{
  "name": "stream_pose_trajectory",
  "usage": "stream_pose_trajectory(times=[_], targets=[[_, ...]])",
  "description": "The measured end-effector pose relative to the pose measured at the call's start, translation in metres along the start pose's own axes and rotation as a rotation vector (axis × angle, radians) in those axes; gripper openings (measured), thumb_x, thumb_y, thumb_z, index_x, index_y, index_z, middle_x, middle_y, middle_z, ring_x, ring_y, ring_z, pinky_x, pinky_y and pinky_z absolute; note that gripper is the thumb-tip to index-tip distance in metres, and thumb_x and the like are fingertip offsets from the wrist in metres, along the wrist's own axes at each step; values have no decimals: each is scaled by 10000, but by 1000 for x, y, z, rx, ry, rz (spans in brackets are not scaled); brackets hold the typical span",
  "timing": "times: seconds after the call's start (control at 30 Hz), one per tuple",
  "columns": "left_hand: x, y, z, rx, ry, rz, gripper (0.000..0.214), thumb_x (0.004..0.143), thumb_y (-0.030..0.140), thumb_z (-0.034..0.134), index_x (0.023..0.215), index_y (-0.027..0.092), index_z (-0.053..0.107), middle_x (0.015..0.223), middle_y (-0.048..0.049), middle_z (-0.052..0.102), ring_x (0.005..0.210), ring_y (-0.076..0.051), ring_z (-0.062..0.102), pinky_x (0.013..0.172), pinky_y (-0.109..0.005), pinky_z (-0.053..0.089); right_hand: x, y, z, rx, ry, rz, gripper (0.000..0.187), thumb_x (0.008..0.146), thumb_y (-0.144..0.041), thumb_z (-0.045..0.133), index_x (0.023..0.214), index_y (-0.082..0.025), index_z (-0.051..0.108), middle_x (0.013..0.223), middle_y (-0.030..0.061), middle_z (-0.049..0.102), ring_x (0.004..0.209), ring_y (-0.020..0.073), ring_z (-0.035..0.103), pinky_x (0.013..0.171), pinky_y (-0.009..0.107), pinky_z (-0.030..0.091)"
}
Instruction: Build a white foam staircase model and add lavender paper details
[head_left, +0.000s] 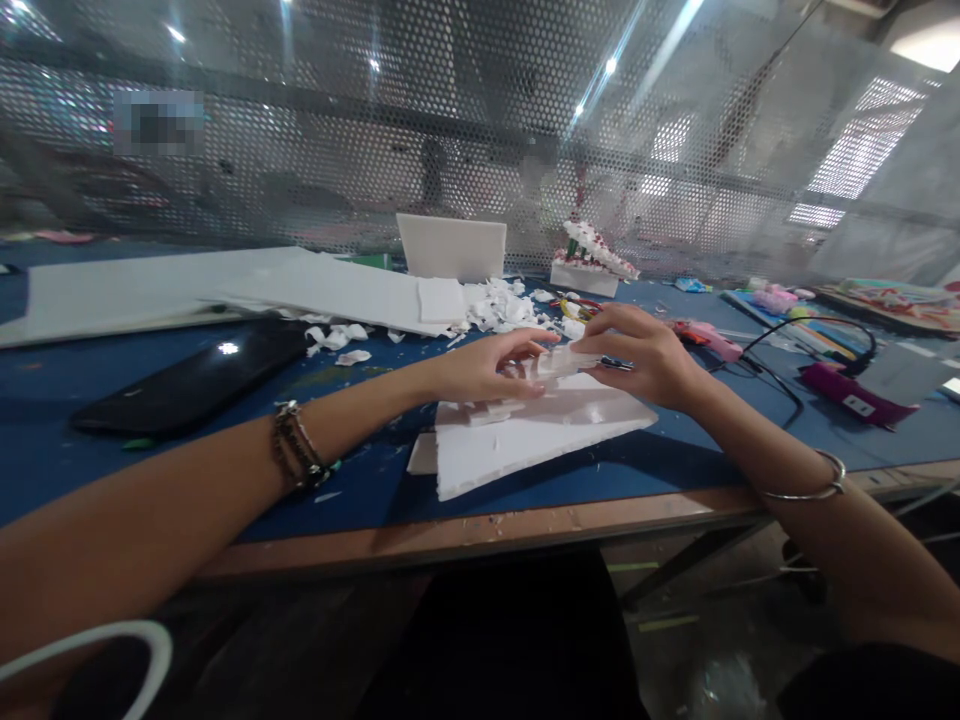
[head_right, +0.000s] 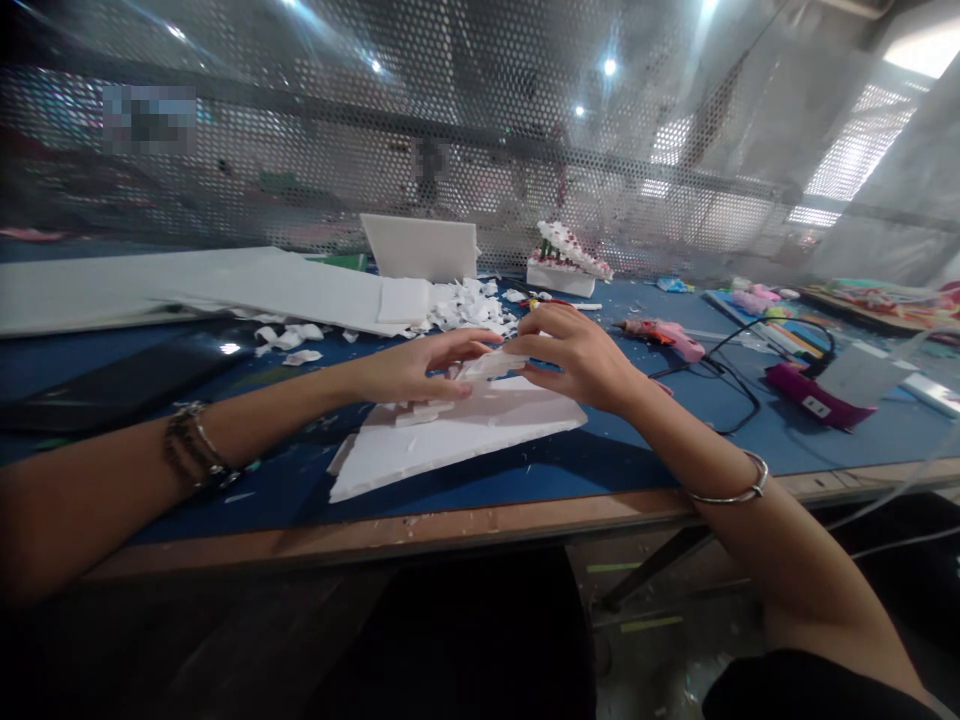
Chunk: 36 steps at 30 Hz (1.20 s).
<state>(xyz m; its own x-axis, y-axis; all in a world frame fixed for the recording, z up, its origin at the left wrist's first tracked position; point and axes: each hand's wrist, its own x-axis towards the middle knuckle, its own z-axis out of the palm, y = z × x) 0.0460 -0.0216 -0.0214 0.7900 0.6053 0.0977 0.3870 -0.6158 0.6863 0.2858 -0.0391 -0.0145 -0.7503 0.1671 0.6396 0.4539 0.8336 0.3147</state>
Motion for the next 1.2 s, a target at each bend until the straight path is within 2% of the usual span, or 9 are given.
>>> stream_pose_trajectory(times=[0.23,0.43,0.57,0.7,0.83,0.9,1.0,1.1,1.2], targets=[[3,-4,0,12,4,6,773,746,458,544,1396,183,228,1372,-150,391,1196,-272,436,933,-316,372,-1,2,1,23,14,-2,154,846,-222,509,969,-193,597,909,60,578,887,159,533,806,325,451],[-12,4,-23,305,-44,-135,899,743,572,522,1442,227,74,1461,-128,261,1273,-297,338,947,-308,340,-2,4,2,15,7,31,154,832,-213,515,957,-181,598,906,66,584,889,166,536,791,319,453],[-35,3,-28,539,-44,-246,888,709,645,500,1420,198,213,1428,-147,299,1238,-330,356,950,-345,326,-3,5,3,11,-7,36,149,836,-208,502,948,-179,596,910,67,582,897,165,535,797,320,457],[-49,8,-11,650,44,-310,840,663,706,489,1304,167,416,1276,-146,434,1148,-324,410,930,-359,338,-2,2,2,-56,-32,-23,139,835,-222,511,949,-184,580,925,65,583,894,169,536,855,349,439],[-48,20,3,655,78,-358,760,673,707,469,1174,138,519,1090,-134,509,927,-267,526,796,-319,396,1,-7,-2,-138,-59,-67,126,845,-214,487,936,-191,571,920,61,588,870,166,532,911,378,413],[-46,23,4,682,91,-368,692,686,686,471,1084,127,562,1000,-125,524,858,-250,535,753,-316,396,2,-10,-4,-162,-72,-78,126,847,-209,479,928,-186,572,915,60,589,858,164,527,928,385,406],[-43,23,1,702,44,-352,616,699,664,473,988,132,587,926,-111,532,810,-235,532,706,-305,389,2,-12,-3,-183,-86,-78,130,849,-212,473,929,-192,573,920,49,583,870,163,521,934,382,403],[-39,21,-1,702,6,-316,605,689,665,480,956,134,594,891,-107,541,778,-226,524,667,-295,379,1,-10,-2,-175,-94,-70,139,849,-206,468,934,-198,577,927,47,580,883,167,516,934,390,399],[-33,20,-2,707,18,-282,625,693,653,476,1010,125,584,902,-114,546,777,-228,520,666,-299,368,1,-7,-2,-168,-114,-54,169,846,-214,477,979,-187,579,958,67,582,923,184,512,941,403,386]])
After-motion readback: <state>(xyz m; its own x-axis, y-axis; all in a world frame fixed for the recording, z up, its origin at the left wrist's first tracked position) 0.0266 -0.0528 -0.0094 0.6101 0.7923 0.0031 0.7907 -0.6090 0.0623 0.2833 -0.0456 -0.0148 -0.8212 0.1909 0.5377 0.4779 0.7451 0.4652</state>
